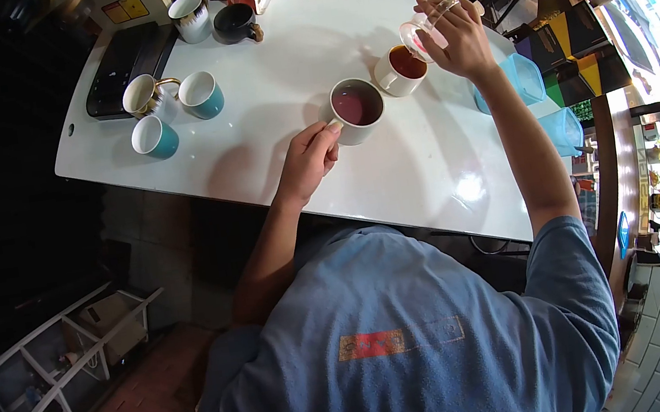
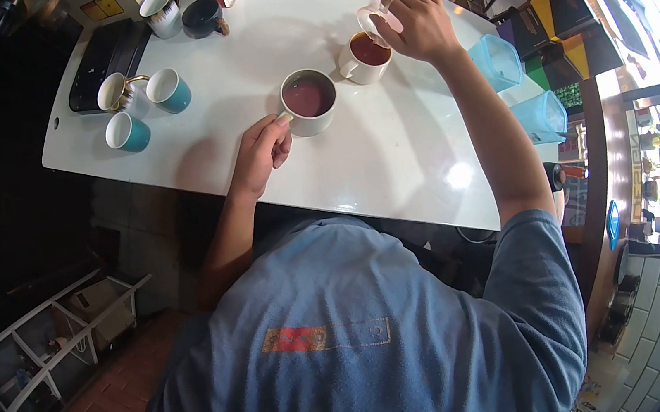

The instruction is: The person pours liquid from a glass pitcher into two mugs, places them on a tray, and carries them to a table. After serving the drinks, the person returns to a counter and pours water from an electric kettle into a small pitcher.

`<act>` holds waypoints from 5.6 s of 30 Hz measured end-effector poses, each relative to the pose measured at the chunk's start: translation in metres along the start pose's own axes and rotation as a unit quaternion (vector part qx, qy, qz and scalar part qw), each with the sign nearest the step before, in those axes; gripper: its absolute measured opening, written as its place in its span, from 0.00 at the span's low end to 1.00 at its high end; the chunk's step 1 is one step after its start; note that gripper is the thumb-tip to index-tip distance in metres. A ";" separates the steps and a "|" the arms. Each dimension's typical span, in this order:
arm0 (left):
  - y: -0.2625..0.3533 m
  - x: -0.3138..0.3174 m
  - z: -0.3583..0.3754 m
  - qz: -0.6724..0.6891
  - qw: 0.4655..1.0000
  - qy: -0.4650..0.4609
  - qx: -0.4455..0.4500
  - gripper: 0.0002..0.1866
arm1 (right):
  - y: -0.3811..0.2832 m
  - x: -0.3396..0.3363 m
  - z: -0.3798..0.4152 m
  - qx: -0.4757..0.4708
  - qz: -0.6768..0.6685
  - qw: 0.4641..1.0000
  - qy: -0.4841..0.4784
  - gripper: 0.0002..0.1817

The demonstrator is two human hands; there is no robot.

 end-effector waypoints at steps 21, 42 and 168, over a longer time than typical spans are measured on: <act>0.009 0.016 0.004 -0.013 1.000 -0.013 -0.024 0.17 | -0.017 -0.091 -0.042 0.060 -0.108 0.991 0.058 0.21; 0.022 0.021 0.008 0.006 0.999 -0.020 -0.027 0.15 | -0.084 -0.088 -0.046 -0.118 -0.096 0.988 0.002 0.31; -0.022 -0.020 -0.133 0.050 0.998 0.017 -0.016 0.14 | -0.088 -0.041 0.225 0.699 -0.328 0.530 0.351 0.25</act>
Point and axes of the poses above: each hand's wrist, its own z-axis away from the middle knuckle, its own x-axis out of the palm, y = z × x, the point moved 2 cm from there along -z, towards the middle knuckle, and after that the axes turned 2 degrees about z, right-handed, at the moved point
